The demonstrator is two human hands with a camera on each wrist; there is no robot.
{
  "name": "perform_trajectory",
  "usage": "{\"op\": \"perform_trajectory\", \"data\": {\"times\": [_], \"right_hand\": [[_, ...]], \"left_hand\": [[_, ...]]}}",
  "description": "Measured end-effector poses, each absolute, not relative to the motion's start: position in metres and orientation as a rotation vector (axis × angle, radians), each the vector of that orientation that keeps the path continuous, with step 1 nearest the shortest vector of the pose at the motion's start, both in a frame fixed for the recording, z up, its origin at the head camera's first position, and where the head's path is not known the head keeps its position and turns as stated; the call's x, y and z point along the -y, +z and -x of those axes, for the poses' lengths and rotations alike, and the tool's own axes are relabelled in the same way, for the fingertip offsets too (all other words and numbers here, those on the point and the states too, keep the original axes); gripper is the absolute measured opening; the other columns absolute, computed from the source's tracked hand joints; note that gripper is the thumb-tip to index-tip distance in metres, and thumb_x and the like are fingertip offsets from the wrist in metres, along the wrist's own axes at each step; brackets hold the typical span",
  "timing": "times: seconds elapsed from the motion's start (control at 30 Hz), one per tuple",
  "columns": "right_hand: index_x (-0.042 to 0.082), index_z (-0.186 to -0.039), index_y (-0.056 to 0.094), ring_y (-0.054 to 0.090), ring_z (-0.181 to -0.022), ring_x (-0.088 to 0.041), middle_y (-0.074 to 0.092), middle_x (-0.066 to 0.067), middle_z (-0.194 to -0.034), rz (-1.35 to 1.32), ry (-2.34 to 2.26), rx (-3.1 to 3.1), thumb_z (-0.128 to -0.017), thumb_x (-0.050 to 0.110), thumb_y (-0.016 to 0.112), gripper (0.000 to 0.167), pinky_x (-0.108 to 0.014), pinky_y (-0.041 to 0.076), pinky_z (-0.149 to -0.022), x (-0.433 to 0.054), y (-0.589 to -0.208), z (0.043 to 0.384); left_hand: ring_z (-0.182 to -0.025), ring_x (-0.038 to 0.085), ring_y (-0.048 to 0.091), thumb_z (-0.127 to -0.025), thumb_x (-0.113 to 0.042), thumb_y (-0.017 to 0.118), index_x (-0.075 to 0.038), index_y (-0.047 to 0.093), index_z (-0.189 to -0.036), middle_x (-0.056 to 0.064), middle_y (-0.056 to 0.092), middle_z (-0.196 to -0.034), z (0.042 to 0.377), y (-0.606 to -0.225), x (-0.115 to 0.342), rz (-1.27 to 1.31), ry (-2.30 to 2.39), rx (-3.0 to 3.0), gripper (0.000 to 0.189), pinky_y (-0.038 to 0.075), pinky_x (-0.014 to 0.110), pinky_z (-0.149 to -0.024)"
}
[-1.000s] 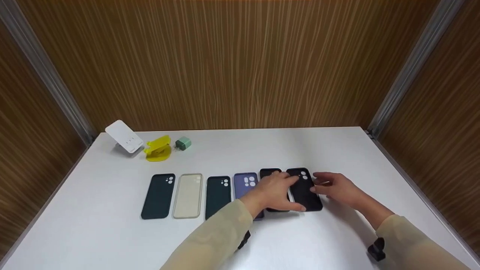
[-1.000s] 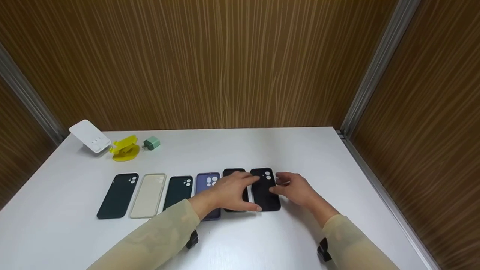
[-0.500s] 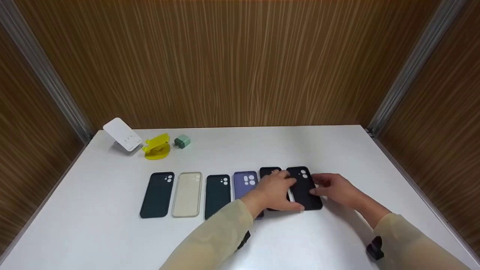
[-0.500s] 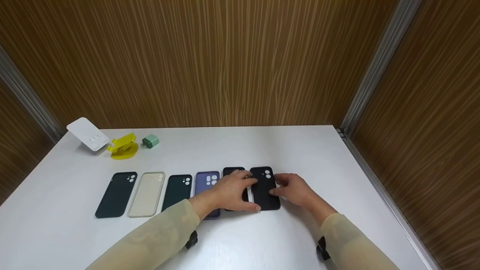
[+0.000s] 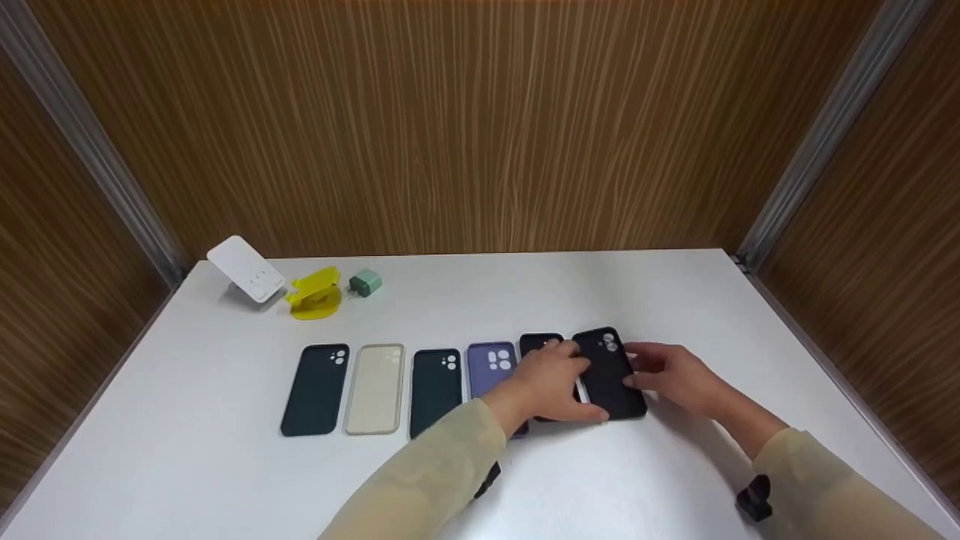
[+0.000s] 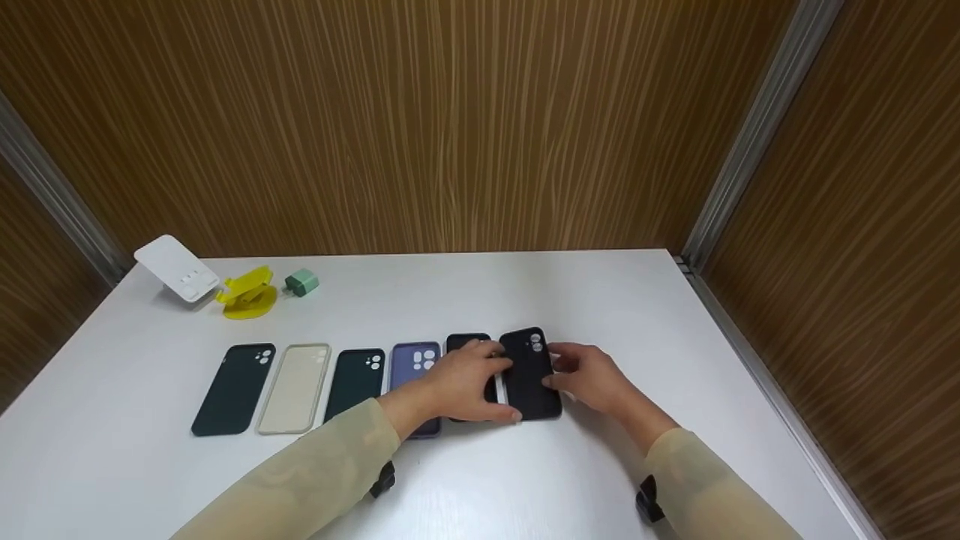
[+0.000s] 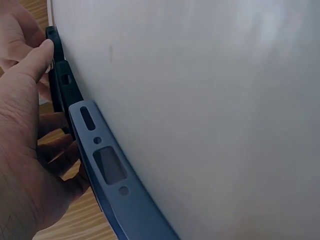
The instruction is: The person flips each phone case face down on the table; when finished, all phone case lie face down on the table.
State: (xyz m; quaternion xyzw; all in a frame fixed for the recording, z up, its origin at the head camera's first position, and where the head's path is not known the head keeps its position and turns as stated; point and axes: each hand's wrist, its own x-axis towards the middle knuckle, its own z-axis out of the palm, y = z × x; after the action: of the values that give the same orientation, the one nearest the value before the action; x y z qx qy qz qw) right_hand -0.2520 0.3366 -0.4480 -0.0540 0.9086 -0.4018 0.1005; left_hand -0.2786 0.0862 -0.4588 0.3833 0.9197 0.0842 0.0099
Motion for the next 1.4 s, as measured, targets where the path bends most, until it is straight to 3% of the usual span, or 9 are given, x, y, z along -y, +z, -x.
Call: {"op": "perform_trajectory", "data": {"times": [0.23, 0.43, 0.67, 0.87, 1.2, 1.4], "right_hand": [[0.003, -0.160, 0.045, 0.065, -0.101, -0.027, 0.070, -0.017, -0.125, 0.093, -1.348, -2.536, -0.104, 0.025, 0.070, 0.065, -0.035, 0.056, -0.083, -0.341, -0.442, 0.249], [0.000, -0.163, 0.037, 0.070, -0.105, -0.026, 0.066, -0.025, -0.134, 0.062, -1.526, -2.393, -0.107, 0.020, 0.064, 0.066, -0.032, 0.057, -0.088, -0.343, -0.446, 0.248], [-0.002, -0.162, 0.036, 0.072, -0.102, -0.024, 0.071, -0.022, -0.128, 0.049, -1.591, -2.343, -0.106, 0.018, 0.065, 0.066, -0.031, 0.058, -0.085, -0.342, -0.451, 0.250], [-0.002, -0.163, 0.035, 0.070, -0.103, -0.025, 0.070, -0.023, -0.129, 0.038, -1.602, -2.327, -0.106, 0.018, 0.065, 0.067, -0.032, 0.058, -0.085, -0.342, -0.450, 0.250], [-0.002, -0.163, 0.035, 0.071, -0.101, -0.022, 0.071, -0.022, -0.128, 0.034, -1.664, -2.284, -0.106, 0.017, 0.067, 0.069, -0.031, 0.058, -0.084, -0.348, -0.449, 0.248], [-0.004, -0.162, 0.035, 0.072, -0.102, -0.021, 0.071, -0.020, -0.127, 0.061, -1.707, -2.248, -0.105, 0.015, 0.067, 0.068, -0.031, 0.059, -0.086, -0.351, -0.448, 0.247]], "left_hand": [[-0.138, 0.024, 0.050, -0.088, -0.077, 0.067, -0.019, 0.065, -0.147, 0.004, 0.052, -0.154, 0.280, -0.458, -0.090, -1.186, 0.272, -2.847, 0.083, 0.045, 0.039, -0.112], [-0.135, 0.022, 0.052, -0.089, -0.074, 0.068, -0.020, 0.063, -0.149, 0.003, 0.055, -0.151, 0.277, -0.451, -0.093, -1.156, 0.343, -2.871, 0.081, 0.045, 0.040, -0.112], [-0.132, 0.017, 0.055, -0.088, -0.050, 0.084, -0.015, 0.056, -0.155, 0.005, 0.055, -0.150, 0.267, -0.443, -0.097, -1.019, 1.023, -2.740, 0.081, 0.044, 0.033, -0.112], [-0.139, 0.015, 0.049, -0.082, -0.039, 0.092, -0.014, 0.049, -0.159, 0.005, 0.049, -0.159, 0.261, -0.450, -0.106, -0.824, 1.344, -2.528, 0.092, 0.040, 0.032, -0.116], [-0.135, 0.016, 0.054, -0.079, -0.035, 0.096, -0.012, 0.046, -0.161, 0.003, 0.055, -0.155, 0.257, -0.442, -0.116, -0.636, 1.397, -2.393, 0.099, 0.042, 0.031, -0.113], [-0.130, 0.012, 0.056, -0.078, -0.034, 0.097, -0.012, 0.050, -0.158, 0.002, 0.059, -0.151, 0.260, -0.437, -0.117, -0.719, 1.169, -2.490, 0.095, 0.043, 0.027, -0.110]]}}
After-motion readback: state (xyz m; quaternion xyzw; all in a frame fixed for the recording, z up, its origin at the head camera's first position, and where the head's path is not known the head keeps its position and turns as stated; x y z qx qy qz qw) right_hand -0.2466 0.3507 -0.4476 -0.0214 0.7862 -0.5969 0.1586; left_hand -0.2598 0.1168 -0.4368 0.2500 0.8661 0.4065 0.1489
